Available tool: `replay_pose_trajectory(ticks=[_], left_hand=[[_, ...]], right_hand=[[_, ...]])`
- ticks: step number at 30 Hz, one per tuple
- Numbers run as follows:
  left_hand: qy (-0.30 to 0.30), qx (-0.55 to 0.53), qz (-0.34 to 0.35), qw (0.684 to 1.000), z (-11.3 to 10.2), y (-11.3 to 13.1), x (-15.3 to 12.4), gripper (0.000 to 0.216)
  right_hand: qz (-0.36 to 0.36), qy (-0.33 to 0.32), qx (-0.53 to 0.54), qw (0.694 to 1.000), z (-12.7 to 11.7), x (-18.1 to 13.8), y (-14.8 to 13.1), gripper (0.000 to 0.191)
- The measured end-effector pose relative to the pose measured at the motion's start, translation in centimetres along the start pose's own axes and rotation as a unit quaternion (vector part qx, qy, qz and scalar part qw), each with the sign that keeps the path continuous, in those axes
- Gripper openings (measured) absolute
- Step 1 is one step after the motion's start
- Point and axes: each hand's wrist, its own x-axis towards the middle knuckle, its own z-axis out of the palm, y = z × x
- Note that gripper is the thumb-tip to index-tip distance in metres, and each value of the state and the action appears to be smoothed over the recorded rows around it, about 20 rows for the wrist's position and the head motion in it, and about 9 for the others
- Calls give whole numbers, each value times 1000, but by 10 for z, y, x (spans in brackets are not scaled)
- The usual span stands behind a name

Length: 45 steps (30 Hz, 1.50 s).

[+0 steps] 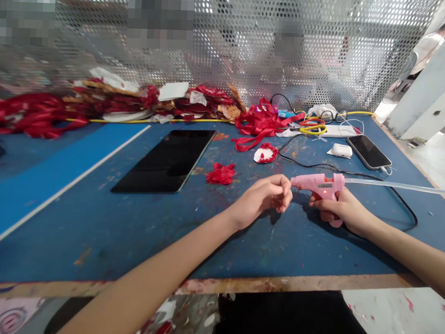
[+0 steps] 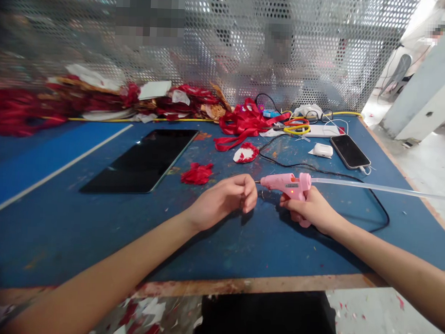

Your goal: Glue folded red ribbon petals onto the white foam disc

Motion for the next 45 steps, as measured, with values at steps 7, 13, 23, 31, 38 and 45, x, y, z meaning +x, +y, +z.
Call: replay_pose_trajectory(ticks=[7, 13, 23, 31, 38, 45], left_hand=[[20, 29, 3, 999, -1, -2, 2, 22], [21, 116, 0, 993, 2, -3, 0, 27], [54, 94, -54, 993, 4, -1, -3, 9], [61, 54, -19, 996, 2, -1, 0, 23], [39, 60, -59, 996, 3, -1, -1, 34], [52, 57, 6, 997, 2, -6, 1, 45]], right_hand=[[1, 4, -7, 1000, 0, 0, 0, 26], [2, 0, -10, 1000, -1, 0, 0, 25], [-20, -5, -19, 1000, -4, 2, 4, 21], [-16, -8, -17, 1000, -3, 0, 2, 24], [-10, -9, -9, 1000, -2, 1, 0, 24], [-1, 0, 7, 1000, -1, 2, -1, 23]])
